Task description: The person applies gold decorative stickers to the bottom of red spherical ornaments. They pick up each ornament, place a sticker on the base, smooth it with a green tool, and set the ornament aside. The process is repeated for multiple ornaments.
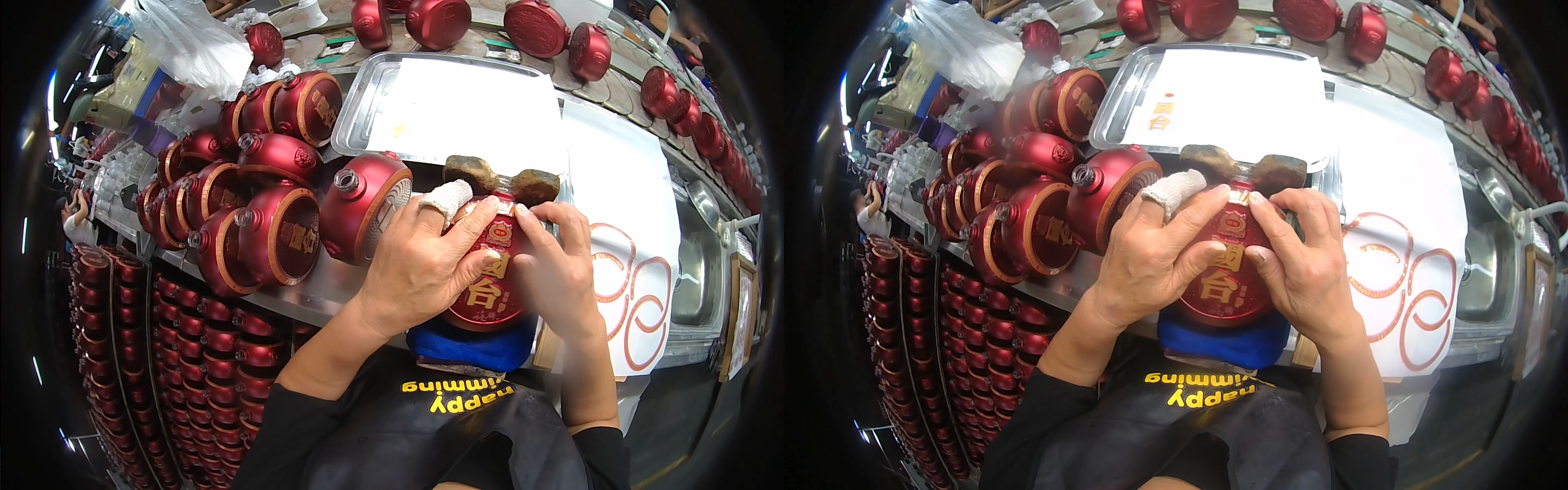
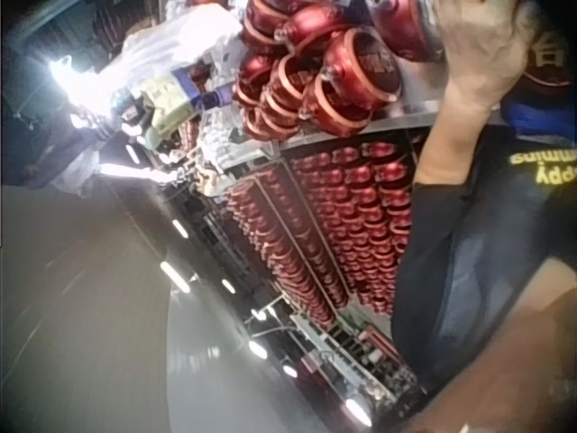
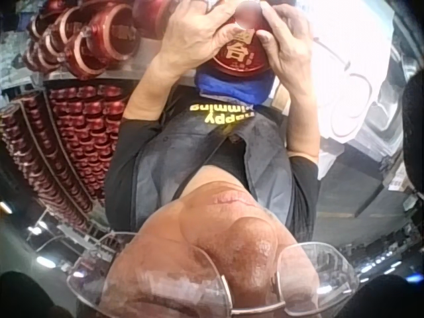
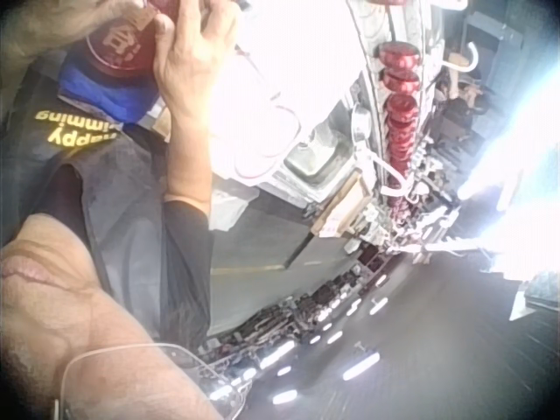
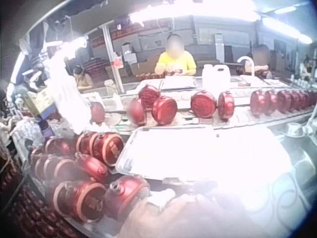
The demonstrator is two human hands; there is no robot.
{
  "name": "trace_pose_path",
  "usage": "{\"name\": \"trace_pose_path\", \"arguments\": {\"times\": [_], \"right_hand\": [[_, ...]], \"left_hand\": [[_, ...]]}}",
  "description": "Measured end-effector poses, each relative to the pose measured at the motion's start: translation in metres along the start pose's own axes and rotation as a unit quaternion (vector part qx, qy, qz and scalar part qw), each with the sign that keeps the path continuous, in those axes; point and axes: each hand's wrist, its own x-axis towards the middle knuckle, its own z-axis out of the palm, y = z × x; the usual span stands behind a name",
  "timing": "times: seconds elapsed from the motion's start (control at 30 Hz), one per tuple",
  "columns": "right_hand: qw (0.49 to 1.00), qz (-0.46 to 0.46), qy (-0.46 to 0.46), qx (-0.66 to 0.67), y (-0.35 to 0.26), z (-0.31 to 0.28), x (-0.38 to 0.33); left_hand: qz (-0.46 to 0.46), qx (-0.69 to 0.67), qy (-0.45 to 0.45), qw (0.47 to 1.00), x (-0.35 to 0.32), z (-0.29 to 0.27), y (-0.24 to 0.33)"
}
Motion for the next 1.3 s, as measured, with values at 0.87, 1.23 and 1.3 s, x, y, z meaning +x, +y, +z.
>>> {"name": "trace_pose_path", "arguments": {"times": [0.87, 1.23, 1.3], "right_hand": [[1.000, 0.003, -0.001, 0.002, -0.0007, -0.0002, 0.0013], [1.000, -0.001, -0.001, 0.000, -0.0008, 0.0010, 0.0020], [1.000, -0.004, -0.003, -0.003, -0.0006, 0.0012, 0.0022]], "left_hand": [[-0.001, 0.008, 0.005, 1.000, 0.0025, -0.0017, -0.0003], [0.021, 0.002, -0.009, 1.000, 0.0077, -0.0006, -0.0028], [0.016, -0.003, -0.009, 1.000, 0.0069, 0.0001, -0.0029]]}}
